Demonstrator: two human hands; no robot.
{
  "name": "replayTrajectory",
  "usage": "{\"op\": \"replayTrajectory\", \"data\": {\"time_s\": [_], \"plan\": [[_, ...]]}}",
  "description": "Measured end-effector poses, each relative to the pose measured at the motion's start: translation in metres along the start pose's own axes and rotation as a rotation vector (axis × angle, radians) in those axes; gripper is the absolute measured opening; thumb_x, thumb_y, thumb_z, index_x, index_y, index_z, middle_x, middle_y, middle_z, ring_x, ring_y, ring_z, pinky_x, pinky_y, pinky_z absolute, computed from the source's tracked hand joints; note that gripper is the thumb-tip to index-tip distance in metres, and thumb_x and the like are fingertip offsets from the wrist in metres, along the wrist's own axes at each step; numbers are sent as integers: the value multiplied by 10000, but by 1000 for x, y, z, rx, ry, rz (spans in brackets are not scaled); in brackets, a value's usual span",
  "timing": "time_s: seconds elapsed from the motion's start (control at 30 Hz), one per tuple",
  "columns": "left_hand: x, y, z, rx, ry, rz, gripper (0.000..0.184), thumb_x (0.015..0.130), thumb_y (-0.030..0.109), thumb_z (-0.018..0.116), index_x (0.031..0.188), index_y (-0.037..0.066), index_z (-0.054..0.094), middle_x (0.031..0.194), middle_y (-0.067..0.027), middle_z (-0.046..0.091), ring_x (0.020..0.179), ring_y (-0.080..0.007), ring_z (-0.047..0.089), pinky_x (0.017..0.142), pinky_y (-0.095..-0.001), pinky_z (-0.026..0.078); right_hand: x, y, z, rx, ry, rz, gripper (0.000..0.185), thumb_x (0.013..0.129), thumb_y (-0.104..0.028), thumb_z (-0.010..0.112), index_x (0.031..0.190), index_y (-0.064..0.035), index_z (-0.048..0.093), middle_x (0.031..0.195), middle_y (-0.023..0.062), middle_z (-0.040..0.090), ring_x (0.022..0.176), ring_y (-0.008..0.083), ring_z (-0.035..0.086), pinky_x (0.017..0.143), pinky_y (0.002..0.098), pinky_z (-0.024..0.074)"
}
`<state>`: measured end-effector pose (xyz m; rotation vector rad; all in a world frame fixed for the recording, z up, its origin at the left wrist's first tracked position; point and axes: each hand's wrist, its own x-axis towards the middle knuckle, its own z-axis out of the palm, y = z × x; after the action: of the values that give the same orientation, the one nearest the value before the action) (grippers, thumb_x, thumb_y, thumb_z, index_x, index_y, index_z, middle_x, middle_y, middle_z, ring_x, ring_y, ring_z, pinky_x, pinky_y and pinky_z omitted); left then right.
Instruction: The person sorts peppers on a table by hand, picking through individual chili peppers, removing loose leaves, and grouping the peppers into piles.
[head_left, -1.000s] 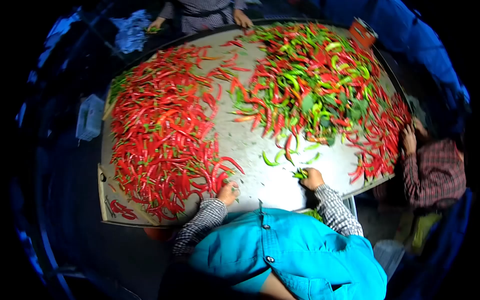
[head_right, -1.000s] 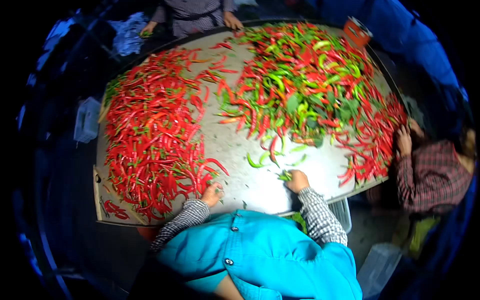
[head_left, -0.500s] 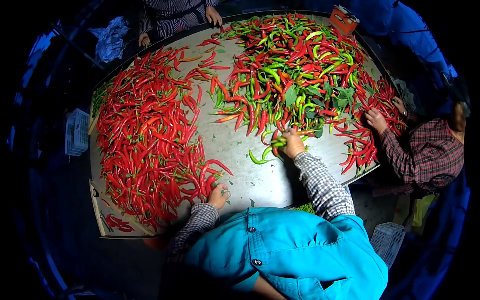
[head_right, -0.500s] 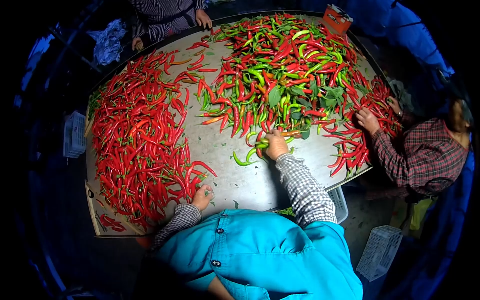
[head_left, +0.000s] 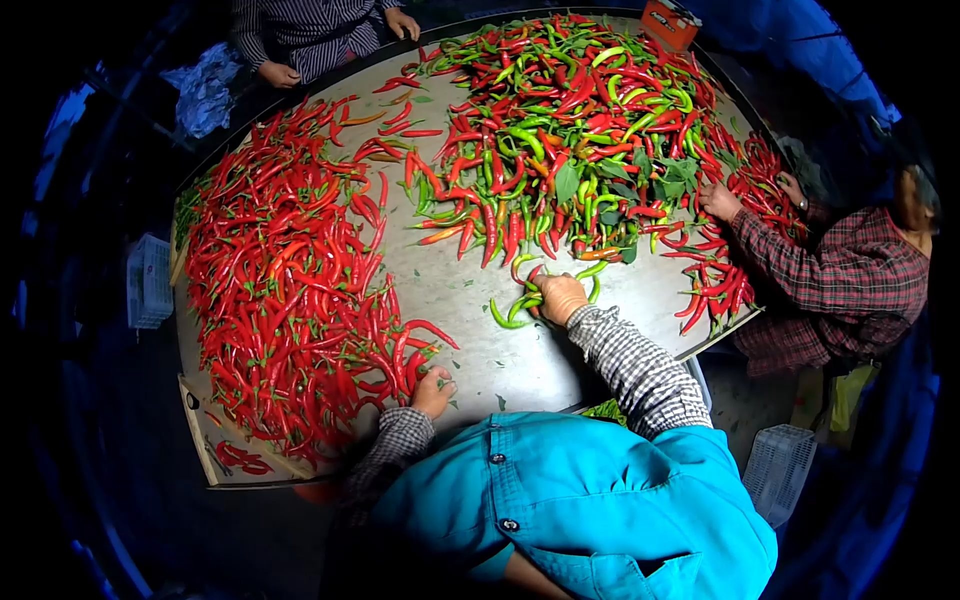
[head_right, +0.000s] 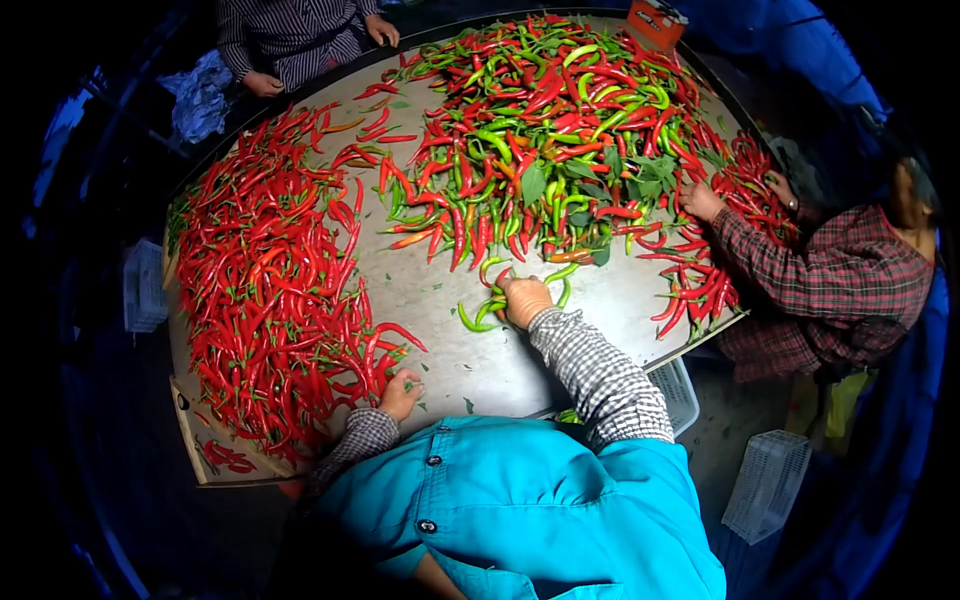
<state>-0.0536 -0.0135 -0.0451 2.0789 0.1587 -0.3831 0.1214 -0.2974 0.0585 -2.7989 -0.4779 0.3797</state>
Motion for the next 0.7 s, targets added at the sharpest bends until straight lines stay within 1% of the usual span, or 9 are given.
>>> {"op": "replayTrajectory", "data": {"time_s": [0.03, 0.1, 0.13, 0.23, 0.3, 0.43, 0.57, 0.63, 0.7], "plan": [[2, 1, 0, -5, -10, 5, 227, 733, 119, 636, 910, 70, 504, 832, -136, 579, 820, -275, 569, 749, -351, 440, -6, -3, -5, -9, -27, -1, 325, 640, -252, 705, 915, -129, 582, 833, 129, 625, 812, 318, 589, 735, 406, 466], [1, 1, -1, -1, -14, -25, 219, 733, 115, 634, 901, 62, 505, 838, -127, 572, 836, -263, 563, 757, -343, 435, -20, -6, -9, 51, 165, -95, 324, 634, -221, 709, 916, -127, 580, 831, 121, 616, 807, 321, 586, 740, 400, 460], [1, 2, -1, -16, -52, -107, 207, 731, 85, 633, 887, 50, 501, 822, -84, 543, 835, -199, 529, 783, -302, 416, -27, -7, -15, 4, 141, -63, 317, 632, -193, 708, 916, -129, 582, 833, 117, 608, 811, 312, 585, 744, 396, 450], [1, 6, -2, -49, -22, -52, 201, 730, 84, 628, 884, 51, 504, 812, -83, 544, 824, -198, 529, 779, -303, 416, -36, 14, -17, 20, 149, -17, 312, 638, -192, 708, 915, -121, 583, 811, 121, 611, 795, 312, 591, 720, 400, 457], [-1, 10, -3, -47, -24, -68, 202, 732, 89, 627, 889, 53, 505, 817, -80, 546, 821, -194, 527, 779, -307, 417, -45, 28, -22, 163, 187, 107, 329, 654, -199, 710, 945, -113, 582, 775, 140, 618, 741, 331, 600, 663, 398, 478], [0, 9, -3, -14, -34, -73, 210, 735, 97, 628, 901, 52, 507, 835, -92, 552, 834, -217, 536, 775, -315, 419, -50, 61, -36, 170, 99, 263, 385, 663, -217, 703, 1024, -137, 597, 846, 142, 631, 793, 305, 606, 699, 384, 480], [0, 3, -1, 13, -13, -31, 214, 734, 93, 627, 906, 43, 509, 839, -106, 559, 830, -246, 549, 761, -327, 428, -57, 47, -50, 228, 71, 18, 414, 655, -166, 715, 1047, -118, 589, 889, 125, 632, 823, 289, 606, 726, 369, 477], [-4, 2, 0, 17, -28, -43, 212, 734, 93, 626, 903, 41, 509, 841, -111, 561, 829, -251, 552, 756, -330, 431, -55, 44, -50, 92, 25, 66, 434, 662, -162, 704, 1078, -132, 582, 916, 122, 627, 852, 299, 592, 745, 364, 471], [7, 1, 0, 9, -15, -41, 210, 734, 94, 625, 901, 39, 510, 843, -116, 563, 828, -255, 555, 751, -333, 433, -54, 42, -45, 19, 134, 75, 422, 664, -198, 706, 1065, -147, 585, 884, 115, 628, 831, 321, 582, 739, 372, 465]]}}
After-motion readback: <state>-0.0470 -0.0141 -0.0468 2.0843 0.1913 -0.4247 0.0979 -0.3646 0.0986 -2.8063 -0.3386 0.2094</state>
